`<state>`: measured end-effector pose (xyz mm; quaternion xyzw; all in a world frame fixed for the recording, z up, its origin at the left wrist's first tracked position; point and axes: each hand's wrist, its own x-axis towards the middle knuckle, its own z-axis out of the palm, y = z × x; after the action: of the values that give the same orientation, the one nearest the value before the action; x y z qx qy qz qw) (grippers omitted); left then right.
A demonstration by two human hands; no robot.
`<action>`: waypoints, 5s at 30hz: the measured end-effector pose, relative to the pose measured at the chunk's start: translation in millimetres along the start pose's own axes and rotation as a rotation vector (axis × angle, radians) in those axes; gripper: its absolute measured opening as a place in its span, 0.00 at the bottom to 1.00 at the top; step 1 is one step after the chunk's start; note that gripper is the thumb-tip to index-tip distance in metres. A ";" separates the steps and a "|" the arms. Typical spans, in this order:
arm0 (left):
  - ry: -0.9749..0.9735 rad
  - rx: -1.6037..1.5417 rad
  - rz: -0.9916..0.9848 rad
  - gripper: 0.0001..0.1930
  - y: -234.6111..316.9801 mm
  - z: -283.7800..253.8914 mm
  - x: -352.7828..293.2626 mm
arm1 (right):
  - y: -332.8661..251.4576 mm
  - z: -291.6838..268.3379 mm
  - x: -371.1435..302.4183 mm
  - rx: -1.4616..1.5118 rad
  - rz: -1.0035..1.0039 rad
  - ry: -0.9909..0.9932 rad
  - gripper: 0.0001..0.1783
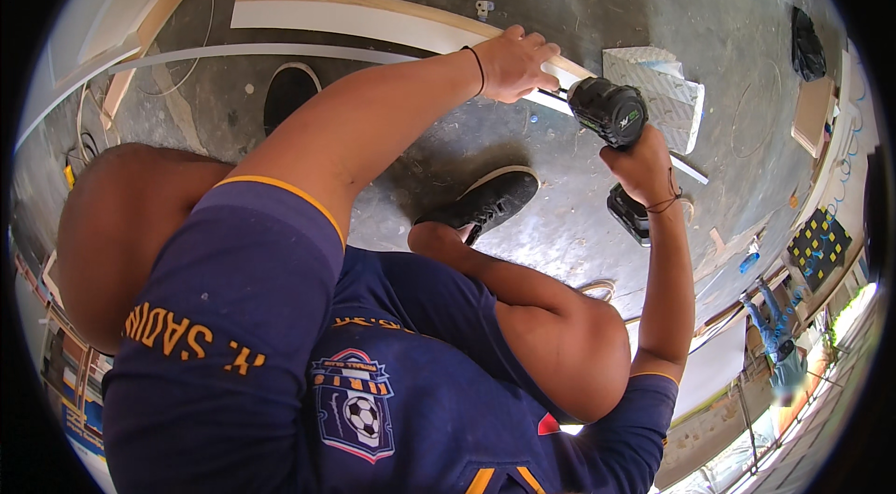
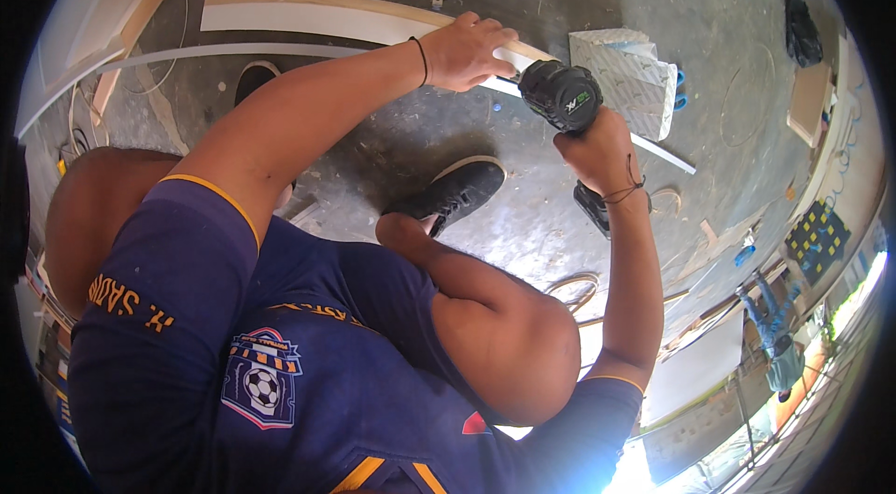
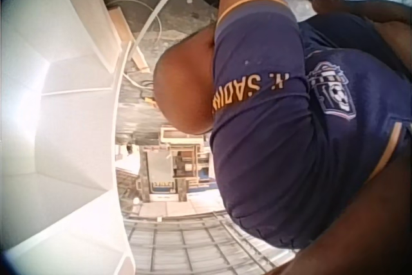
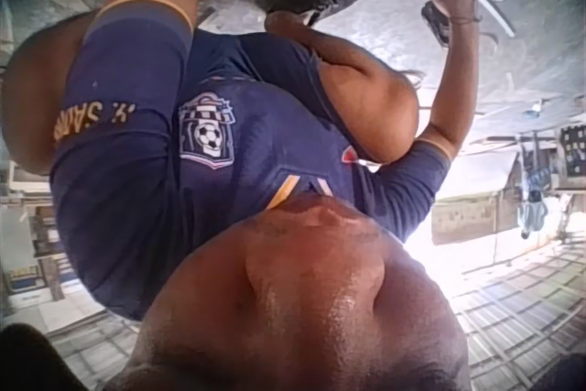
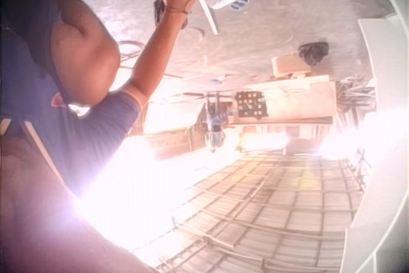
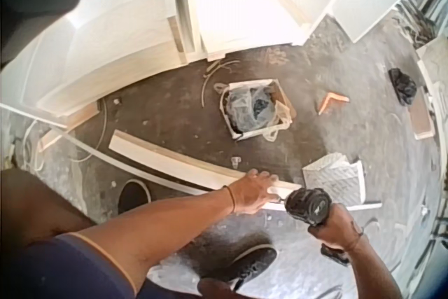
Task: The person picks up a bag of screws and a white wooden trim piece while sitting on the floor. They then position a small metal bracket against the wood and secure it using a power drill.
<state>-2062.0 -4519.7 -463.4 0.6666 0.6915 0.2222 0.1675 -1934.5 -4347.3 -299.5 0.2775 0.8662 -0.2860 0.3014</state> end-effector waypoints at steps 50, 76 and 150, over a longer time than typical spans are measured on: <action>0.061 0.117 -0.088 0.31 11.3 9.6 1.1 | 10.8 16.9 1.9 0.003 0.003 -0.003 0.14; -0.015 0.110 -0.201 0.33 7.1 -1.4 21.7 | 30.6 55.6 -21.8 0.288 -0.121 0.212 0.11; -0.341 -0.308 0.427 0.15 120.0 -114.1 26.4 | 181.2 105.7 -50.8 0.992 0.141 0.151 0.20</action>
<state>-2022.0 -4501.5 -301.5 0.7913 0.4561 0.2393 0.3296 -1744.0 -4309.4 -393.5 0.4649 0.6247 -0.6212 0.0885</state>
